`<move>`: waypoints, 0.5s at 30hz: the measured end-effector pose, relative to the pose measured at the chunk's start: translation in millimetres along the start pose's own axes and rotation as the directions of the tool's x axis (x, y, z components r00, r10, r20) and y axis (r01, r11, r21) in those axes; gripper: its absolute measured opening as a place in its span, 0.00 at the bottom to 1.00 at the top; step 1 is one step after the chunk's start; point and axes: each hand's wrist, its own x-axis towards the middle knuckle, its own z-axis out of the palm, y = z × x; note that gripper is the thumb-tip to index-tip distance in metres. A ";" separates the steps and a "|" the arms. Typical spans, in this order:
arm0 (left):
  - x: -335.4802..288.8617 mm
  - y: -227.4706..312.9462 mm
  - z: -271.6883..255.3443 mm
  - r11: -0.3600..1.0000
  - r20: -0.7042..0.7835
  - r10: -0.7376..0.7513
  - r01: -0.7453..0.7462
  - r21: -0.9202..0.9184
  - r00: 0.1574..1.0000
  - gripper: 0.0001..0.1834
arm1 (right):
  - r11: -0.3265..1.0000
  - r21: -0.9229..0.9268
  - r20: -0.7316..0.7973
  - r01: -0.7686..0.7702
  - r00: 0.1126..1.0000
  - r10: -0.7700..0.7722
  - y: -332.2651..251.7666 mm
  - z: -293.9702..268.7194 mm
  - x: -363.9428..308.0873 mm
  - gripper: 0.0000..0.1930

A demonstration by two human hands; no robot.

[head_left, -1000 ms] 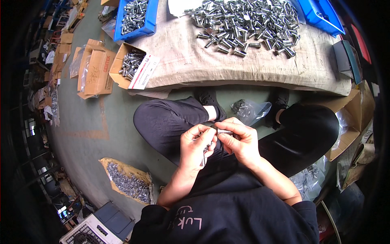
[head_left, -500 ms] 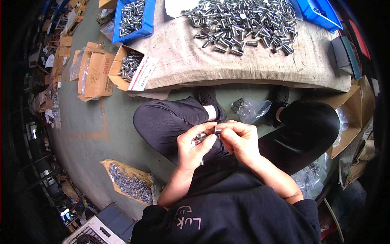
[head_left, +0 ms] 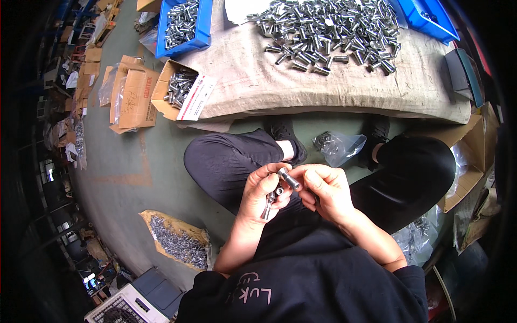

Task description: The person gathers metal components from a pile on the table and assembles fasteners by fitting small metal pins into cylindrical sleeves by hand.

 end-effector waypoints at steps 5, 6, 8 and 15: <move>-0.3 1.7 -4.6 0.996 0.024 -0.047 0.049 -0.069 0.999 0.17 | 0.999 -0.037 0.023 0.012 1.000 -0.011 -2.2 3.3 -0.6 0.13; -0.3 1.6 -5.1 0.995 0.025 -0.052 0.054 -0.088 0.998 0.17 | 0.999 -0.046 0.036 0.024 0.999 -0.022 -2.3 3.4 -0.4 0.12; -0.3 1.3 -5.4 0.993 0.026 -0.057 0.060 -0.106 0.998 0.17 | 0.998 -0.062 0.021 0.026 0.999 -0.024 -2.3 4.3 0.0 0.11; -1.8 0.4 0.1 1.000 -0.037 0.027 -0.027 -0.013 0.999 0.14 | 0.987 -0.161 -0.022 0.027 0.999 -0.031 0.6 3.9 -0.1 0.12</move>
